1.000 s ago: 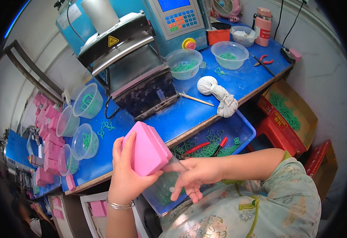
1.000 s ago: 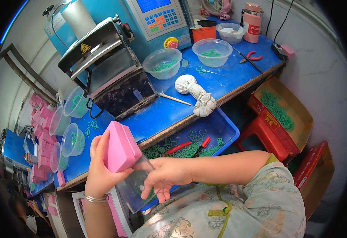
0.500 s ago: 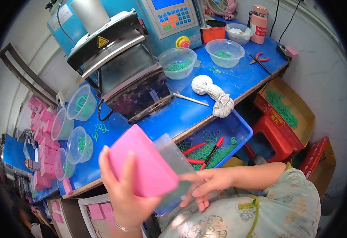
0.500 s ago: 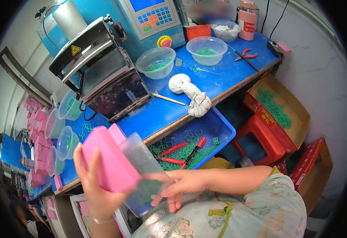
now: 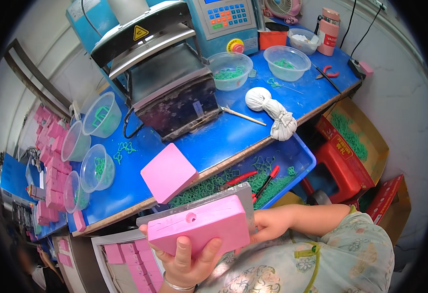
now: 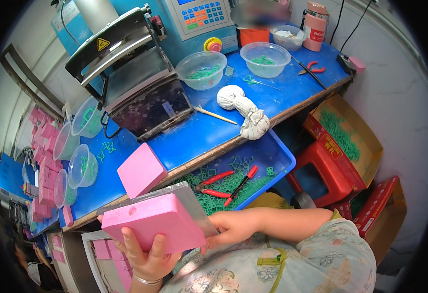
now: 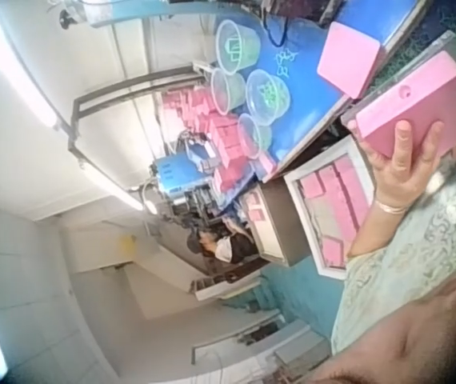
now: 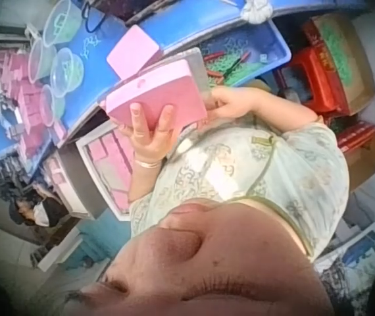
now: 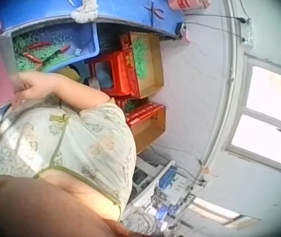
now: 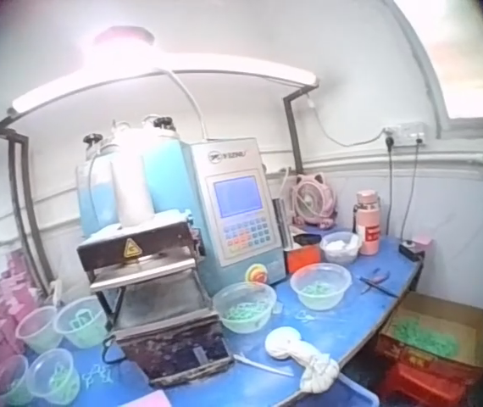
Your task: The recorder is assembling small green plastic jewelry components and placing them into a pink mold, then using a machine to process them.
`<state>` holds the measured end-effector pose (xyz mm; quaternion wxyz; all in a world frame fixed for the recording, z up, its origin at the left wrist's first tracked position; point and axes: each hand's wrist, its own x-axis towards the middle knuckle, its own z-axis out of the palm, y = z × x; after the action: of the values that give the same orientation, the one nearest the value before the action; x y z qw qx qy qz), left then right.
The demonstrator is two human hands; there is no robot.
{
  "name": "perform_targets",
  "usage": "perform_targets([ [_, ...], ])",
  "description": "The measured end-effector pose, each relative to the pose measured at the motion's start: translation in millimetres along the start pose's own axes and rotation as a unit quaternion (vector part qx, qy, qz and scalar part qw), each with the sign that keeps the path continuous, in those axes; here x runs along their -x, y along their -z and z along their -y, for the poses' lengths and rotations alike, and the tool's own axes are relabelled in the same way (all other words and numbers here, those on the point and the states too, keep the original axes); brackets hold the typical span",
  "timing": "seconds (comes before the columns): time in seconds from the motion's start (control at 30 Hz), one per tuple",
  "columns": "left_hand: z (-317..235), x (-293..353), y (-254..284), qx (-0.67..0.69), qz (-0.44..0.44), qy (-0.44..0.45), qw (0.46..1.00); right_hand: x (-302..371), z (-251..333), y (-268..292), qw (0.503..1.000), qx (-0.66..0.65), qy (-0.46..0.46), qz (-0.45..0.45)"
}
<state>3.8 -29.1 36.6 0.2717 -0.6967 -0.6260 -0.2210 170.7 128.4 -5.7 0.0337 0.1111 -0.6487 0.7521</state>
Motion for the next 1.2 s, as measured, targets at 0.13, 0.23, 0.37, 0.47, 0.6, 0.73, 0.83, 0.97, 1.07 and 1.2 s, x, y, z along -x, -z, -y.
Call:
perform_targets([
  [0.13,3,-1,-7,0.032,-0.003,-0.005,0.999,3,-4,2,1.0,0.003,-0.031,-0.006],
  [0.23,5,-8,-14,0.052,-0.001,-0.006,0.999,4,-4,4,0.998,0.0,-0.055,-0.014],
  [0.37,7,-16,-24,0.092,0.002,0.004,0.996,6,-8,7,0.994,-0.051,-0.092,-0.022],
  [0.47,8,-20,-27,0.128,0.007,0.006,0.992,7,-5,7,0.993,-0.068,-0.089,-0.029],
  [0.6,7,-23,-30,0.133,-0.011,0.025,0.991,6,-2,6,0.991,-0.066,-0.104,-0.051],
  [0.73,8,-26,-28,0.159,0.012,0.046,0.986,5,1,5,0.989,-0.082,-0.112,-0.058],
  [0.83,5,-38,-18,0.18,0.072,0.087,0.977,5,2,3,0.985,-0.095,-0.135,-0.044],
  [0.97,17,-55,-12,0.265,0.097,0.123,0.951,12,25,-3,0.941,-0.309,-0.119,-0.074],
  [1.07,36,-54,-18,0.471,-0.113,0.243,0.841,8,51,3,0.908,-0.407,-0.083,-0.053],
  [1.2,62,-61,-31,0.274,-0.061,0.246,0.928,-13,102,22,0.934,-0.348,-0.036,-0.066],
])
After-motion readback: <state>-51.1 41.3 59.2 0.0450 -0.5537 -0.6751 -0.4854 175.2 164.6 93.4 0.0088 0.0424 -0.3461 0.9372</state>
